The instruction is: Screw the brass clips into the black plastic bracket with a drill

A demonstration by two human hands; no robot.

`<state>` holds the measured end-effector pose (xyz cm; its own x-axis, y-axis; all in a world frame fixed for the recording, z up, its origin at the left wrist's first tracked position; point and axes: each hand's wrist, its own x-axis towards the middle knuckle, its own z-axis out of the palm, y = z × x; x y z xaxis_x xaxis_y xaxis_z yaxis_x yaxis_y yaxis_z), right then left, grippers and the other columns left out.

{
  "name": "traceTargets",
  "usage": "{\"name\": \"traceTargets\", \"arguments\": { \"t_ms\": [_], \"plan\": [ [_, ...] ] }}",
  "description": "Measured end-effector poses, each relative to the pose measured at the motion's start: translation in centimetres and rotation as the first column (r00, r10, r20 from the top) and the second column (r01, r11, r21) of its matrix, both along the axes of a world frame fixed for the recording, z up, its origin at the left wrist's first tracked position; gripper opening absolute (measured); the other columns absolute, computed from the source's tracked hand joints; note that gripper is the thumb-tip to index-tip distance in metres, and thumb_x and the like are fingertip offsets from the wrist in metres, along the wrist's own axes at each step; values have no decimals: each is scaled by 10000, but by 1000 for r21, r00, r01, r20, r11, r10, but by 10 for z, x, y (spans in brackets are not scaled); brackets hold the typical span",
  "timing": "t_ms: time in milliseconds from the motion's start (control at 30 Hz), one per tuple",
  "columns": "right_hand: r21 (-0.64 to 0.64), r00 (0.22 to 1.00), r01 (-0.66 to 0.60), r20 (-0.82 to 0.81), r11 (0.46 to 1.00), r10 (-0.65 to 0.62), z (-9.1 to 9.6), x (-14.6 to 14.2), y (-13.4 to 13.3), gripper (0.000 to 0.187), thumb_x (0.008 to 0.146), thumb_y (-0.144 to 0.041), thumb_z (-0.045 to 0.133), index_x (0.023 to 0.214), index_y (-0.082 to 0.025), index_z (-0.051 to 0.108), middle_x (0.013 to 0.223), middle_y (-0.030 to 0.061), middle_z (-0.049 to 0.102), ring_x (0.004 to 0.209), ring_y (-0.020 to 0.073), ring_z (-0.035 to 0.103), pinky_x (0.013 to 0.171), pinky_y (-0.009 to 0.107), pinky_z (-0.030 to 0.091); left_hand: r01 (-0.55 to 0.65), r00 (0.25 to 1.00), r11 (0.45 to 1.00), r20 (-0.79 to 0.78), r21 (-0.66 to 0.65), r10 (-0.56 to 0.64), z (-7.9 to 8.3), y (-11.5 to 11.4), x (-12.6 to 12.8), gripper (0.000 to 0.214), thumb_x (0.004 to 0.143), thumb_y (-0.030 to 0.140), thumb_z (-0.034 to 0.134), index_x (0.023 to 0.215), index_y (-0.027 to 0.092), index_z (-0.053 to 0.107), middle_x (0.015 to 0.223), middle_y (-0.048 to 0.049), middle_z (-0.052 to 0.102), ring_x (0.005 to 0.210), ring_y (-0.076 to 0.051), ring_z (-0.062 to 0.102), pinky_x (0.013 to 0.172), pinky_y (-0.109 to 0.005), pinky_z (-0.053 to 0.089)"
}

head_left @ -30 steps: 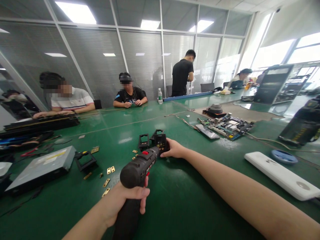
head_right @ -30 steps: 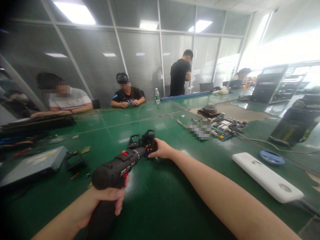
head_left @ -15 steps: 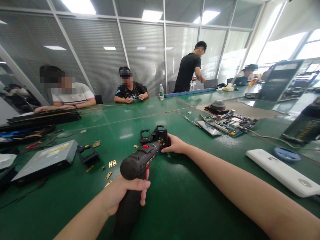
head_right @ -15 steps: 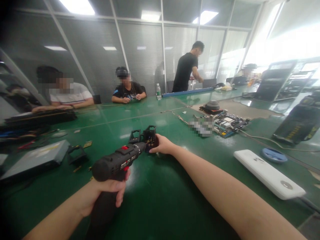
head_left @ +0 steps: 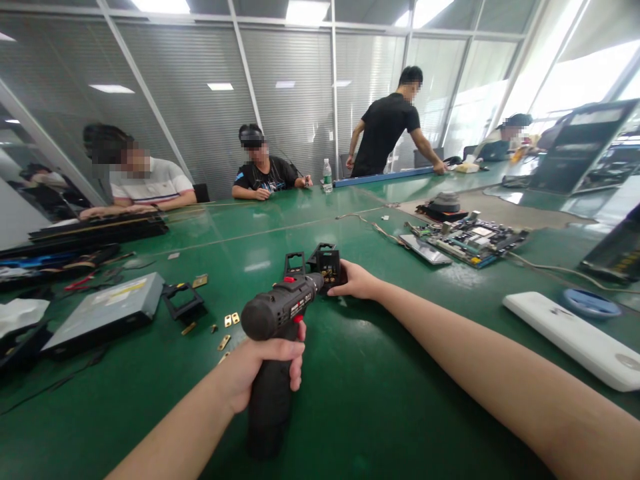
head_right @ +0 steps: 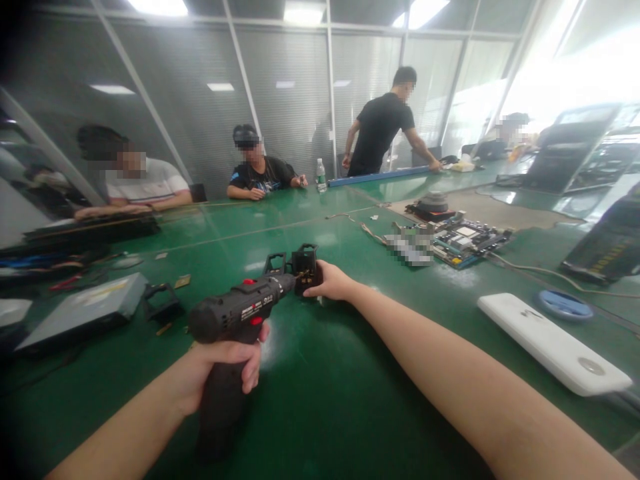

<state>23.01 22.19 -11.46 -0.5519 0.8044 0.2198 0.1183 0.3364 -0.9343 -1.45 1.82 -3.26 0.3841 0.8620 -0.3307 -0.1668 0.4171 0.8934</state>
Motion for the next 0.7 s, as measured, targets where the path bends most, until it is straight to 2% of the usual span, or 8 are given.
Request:
{"name": "traceTargets", "arguments": {
  "t_ms": [267,700],
  "plan": [
    [-30,998,-37,-46,999,35,4,-2,0,392,999,-354,681,1339,-169,616,1333,117,649,1151,268,673,970,496,593,-3,992,999,125,40,-2,-1,1,0,315,695,302,779,958,158,682,561,-4,620,492,-166,575,599,-321,504],
    [-21,1000,12,-18,1000,-12,3,-1,0,374,1001,-353,680,1319,-164,625,1295,110,665,1121,257,683,954,483,600,19,995,993,91,117,-30,-6,1,-3,324,728,283,717,1015,148,647,568,0,616,484,-170,551,576,-328,472]
  ]
}}
